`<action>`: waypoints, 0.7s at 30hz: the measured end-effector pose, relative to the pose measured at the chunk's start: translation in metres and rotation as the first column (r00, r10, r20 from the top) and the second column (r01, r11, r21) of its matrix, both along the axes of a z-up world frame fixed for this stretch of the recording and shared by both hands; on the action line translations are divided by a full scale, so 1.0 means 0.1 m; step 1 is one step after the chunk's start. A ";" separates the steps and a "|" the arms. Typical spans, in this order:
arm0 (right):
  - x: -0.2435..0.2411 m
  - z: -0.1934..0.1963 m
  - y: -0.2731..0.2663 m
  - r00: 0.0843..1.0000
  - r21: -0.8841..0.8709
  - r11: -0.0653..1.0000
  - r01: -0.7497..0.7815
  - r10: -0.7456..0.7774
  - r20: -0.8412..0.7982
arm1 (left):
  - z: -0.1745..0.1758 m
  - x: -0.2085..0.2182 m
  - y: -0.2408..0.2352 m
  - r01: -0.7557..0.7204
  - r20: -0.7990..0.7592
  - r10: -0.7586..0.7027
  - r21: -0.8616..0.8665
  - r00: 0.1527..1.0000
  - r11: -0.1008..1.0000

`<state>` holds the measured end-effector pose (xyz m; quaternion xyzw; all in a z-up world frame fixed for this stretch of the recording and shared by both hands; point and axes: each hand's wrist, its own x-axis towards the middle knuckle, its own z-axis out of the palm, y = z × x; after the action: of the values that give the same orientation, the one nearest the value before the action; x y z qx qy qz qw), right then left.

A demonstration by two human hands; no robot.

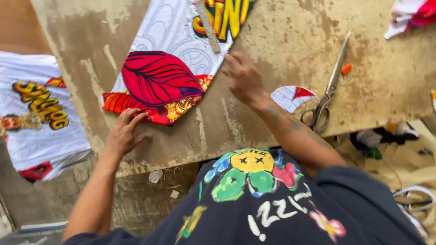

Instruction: Cutting out garment patterns from printed fabric using industrial scissors and a metal ruler for guidance.

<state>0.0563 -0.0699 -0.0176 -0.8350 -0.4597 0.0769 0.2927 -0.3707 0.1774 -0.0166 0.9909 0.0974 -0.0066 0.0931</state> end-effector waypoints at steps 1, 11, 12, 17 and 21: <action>-0.02 -0.13 0.40 0.991 0.046 0.994 -0.101 0.097 0.090 | -0.22 -0.09 -0.11 -0.118 0.122 0.110 0.064 0.986 0.991; 1.14 -0.55 0.14 0.908 -0.208 0.924 -0.322 0.363 0.207 | -0.77 -0.77 -1.77 -0.635 -0.280 0.635 0.105 0.720 0.766; 1.44 -0.43 -0.01 0.894 -0.193 0.923 -0.333 0.374 0.248 | -0.56 -0.57 -1.67 -0.653 -0.237 0.656 0.104 0.716 0.750; 2.30 -0.31 -0.69 0.933 -0.453 0.888 0.077 0.095 0.346 | 0.13 -0.01 -1.46 -0.042 -0.187 0.682 -0.974 0.707 -0.223; 1.24 0.50 -0.46 0.979 0.007 0.999 0.038 -0.039 0.198 | 1.13 1.10 -1.31 0.105 -0.166 0.726 -0.944 0.668 -0.313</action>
<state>0.1807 -0.1157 0.0328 -0.8467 -0.4705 -0.0129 0.2481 -0.2608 0.0462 0.0968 0.4151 0.3170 0.2246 0.8226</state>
